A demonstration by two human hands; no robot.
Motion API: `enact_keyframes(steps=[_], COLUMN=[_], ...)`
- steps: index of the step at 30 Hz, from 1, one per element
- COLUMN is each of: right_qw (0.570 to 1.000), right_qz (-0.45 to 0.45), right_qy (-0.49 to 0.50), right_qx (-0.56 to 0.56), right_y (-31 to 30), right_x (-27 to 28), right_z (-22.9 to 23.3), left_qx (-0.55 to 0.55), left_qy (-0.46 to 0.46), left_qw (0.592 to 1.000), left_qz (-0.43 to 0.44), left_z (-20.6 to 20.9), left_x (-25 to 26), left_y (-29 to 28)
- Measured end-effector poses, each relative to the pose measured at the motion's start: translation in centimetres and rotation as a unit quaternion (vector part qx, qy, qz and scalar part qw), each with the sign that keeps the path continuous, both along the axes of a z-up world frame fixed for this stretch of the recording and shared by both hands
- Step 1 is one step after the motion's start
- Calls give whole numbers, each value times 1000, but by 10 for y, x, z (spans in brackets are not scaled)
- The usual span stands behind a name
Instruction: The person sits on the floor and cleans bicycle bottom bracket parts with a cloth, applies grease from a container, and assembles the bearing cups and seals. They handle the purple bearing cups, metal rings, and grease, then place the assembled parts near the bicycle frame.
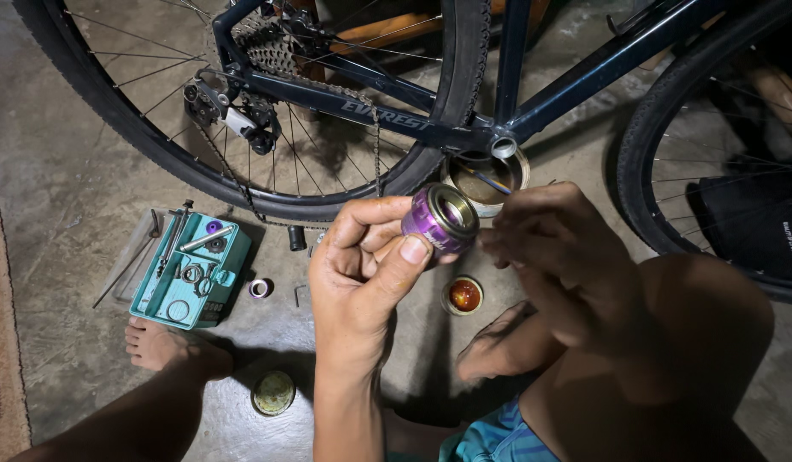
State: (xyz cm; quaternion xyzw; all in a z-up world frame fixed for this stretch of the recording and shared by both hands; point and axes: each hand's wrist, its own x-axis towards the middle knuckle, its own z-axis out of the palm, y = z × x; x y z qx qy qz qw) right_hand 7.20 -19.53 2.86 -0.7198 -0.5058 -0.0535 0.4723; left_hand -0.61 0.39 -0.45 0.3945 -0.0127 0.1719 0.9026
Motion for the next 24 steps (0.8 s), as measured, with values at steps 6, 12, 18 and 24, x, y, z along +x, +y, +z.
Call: enact_keyframes(steps=[6,12,18,24], right_qw=[999,997,999,999], right_qz=[-32,-77,-23,-25], right_qy=[-17,10,29,10], right_qx=[-21,-30,-10,-21], right_y=[4,2,-1,0], right_x=[-6,-6,-3,-2], right_z=[0,0,-2,-6], left_qx=[40,40,22,35], left_qy=[18,17,19,16], left_qw=[999,999,1000,999], left_qz=[-8,-24,4,-17], left_z=[0,3,1,-1], left_x=[0,-6,0,0], left_y=[-4,-3,-2,-5])
